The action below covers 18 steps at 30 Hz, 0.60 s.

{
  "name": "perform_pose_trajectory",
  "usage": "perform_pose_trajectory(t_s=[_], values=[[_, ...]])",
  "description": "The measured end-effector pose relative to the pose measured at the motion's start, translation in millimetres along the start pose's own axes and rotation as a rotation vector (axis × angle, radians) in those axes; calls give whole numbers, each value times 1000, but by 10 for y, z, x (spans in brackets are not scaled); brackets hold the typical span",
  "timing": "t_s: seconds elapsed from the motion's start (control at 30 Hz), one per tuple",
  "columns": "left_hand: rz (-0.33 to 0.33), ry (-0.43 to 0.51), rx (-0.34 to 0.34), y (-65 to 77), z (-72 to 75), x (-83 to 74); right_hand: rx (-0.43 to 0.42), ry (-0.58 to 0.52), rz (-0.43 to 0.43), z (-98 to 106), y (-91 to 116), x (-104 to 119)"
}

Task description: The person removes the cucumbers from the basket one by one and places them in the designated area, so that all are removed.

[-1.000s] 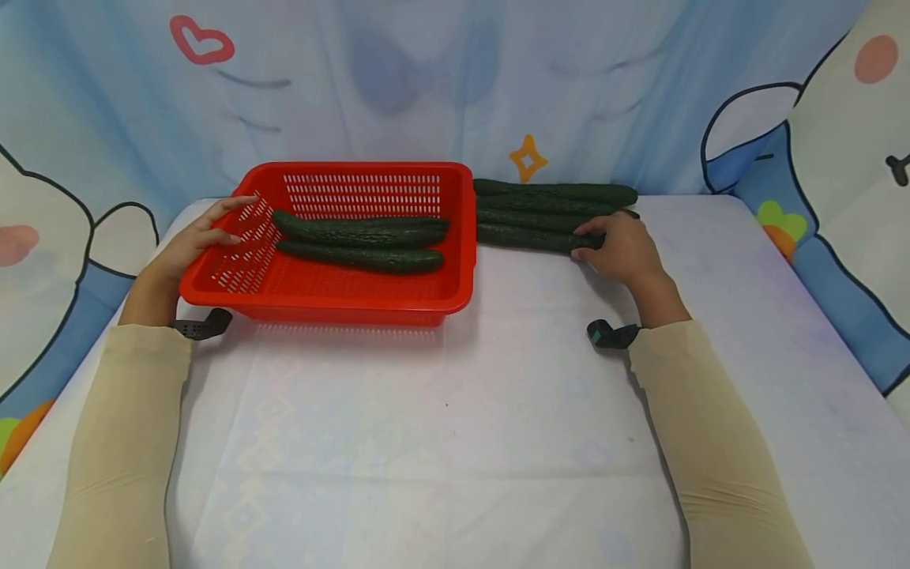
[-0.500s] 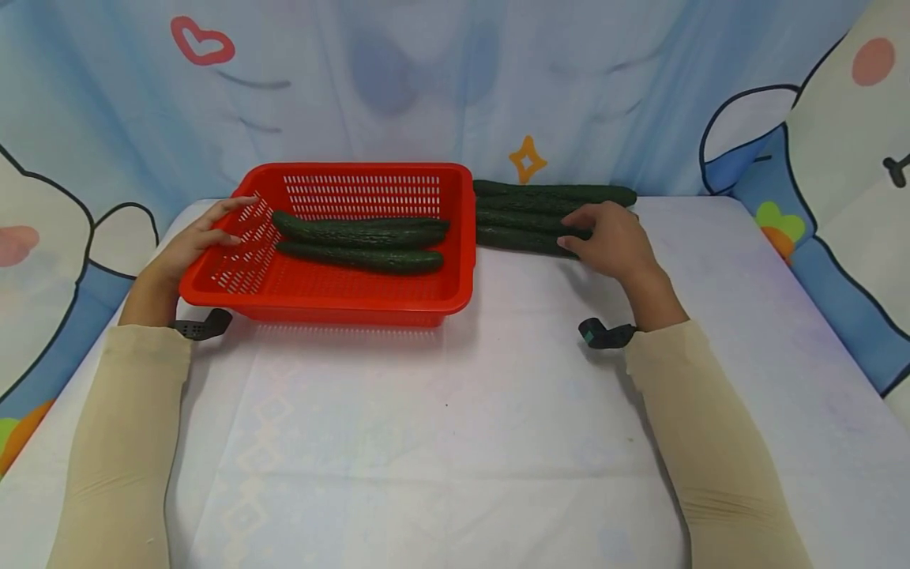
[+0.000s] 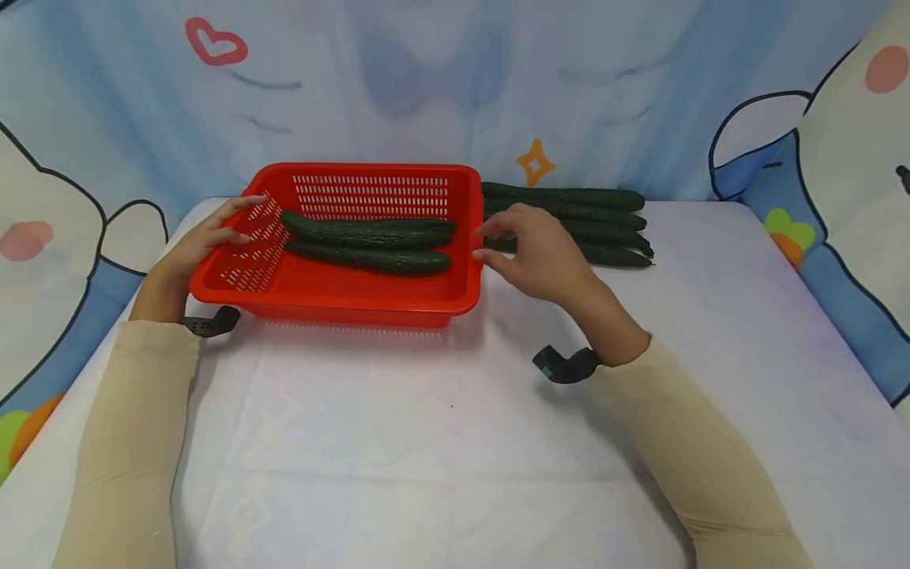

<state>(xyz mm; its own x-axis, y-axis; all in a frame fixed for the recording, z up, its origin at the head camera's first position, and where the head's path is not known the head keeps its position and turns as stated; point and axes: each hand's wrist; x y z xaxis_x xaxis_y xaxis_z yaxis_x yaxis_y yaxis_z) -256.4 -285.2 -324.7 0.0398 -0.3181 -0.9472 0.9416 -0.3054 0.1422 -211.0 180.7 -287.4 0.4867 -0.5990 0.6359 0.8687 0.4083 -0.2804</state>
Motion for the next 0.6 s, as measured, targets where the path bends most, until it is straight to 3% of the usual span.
perform_pose_trajectory(t_s=[0.3,0.47,0.6], values=[[-3,-12,-6,-33,-15,5,219,49,61,-318,-304,314],[15,15,4,-39,-33,9,367,97,25,-528,-499,311],[17,1,14,-53,-30,17,434,151,-17,-655,-592,311]])
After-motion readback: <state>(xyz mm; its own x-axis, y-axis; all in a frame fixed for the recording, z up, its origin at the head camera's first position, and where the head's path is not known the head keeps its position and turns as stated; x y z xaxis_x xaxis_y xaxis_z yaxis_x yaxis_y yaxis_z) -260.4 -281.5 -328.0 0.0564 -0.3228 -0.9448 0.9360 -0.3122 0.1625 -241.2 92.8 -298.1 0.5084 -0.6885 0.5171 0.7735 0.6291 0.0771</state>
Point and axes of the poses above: each hand's wrist, its own y-axis away from the middle knuckle, its own z-axis out of the back of the hand, x = y × z, and after that the axes turned 15 degrees about -y, right-handed
